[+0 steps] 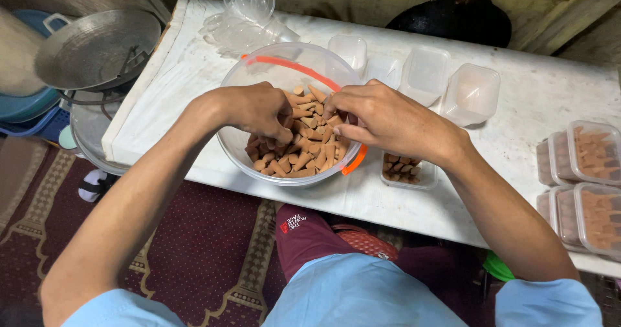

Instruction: The person transfers small, cone-shaped snacks from a large clear bucket into a small rectangular plastic container. They pick up the snacks by hand and arrange them neatly in rows within the container. The person continues this process until the small container is full, then places a lid on it.

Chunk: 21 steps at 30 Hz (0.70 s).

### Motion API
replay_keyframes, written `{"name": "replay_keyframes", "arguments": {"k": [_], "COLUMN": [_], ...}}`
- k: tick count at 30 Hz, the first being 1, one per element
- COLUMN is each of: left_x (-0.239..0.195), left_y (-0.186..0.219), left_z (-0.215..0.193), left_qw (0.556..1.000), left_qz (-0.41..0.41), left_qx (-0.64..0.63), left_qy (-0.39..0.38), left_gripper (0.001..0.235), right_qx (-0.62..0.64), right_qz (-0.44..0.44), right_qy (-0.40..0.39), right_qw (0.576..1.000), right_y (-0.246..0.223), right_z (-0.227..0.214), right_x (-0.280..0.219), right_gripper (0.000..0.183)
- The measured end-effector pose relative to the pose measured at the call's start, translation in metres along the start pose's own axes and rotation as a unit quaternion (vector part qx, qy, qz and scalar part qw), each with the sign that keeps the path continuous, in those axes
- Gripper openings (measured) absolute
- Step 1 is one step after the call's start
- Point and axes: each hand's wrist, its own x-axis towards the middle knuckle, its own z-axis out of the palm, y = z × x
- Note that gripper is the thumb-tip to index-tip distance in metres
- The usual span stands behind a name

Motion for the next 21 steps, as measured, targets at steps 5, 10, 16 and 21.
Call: {"name": "replay_keyframes", "arguments": {"k": [5, 10, 16, 21], "left_x": [0.002, -0.029, -0.067, -0.054], "left_y": [-0.020, 0.012, 0.066, 0.095], "left_z": [0.010, 0.028, 0.051, 0.088], "left_qw": [0.992, 0.926, 0.864, 0.793], "left_qz": [0.036, 0.170, 0.358, 0.421], "left_qx": [-0.055, -0.252, -0.171, -0.179], "left_qy": [0.110, 0.223, 0.311, 0.403], "left_gripper": [0.024, 0.050, 0.022, 0.021], "right_qx": [0.055, 0.124, 0.161, 0.152], "right_qz": [-0.021, -0.037, 0.014, 0.078], "right_qy": [0.054, 0.140, 0.221, 0.290], "right_qw": [0.997, 0.982, 0.962, 0.942], "right_y": [0.000, 0.002, 0.000, 0.015], "right_z": [-0.002, -0.009, -0.018, -0.005], "right_x": [-0.010, -0.038, -0.088, -0.136], "right_gripper": [0.017, 0.021, 0.019, 0.021]}}
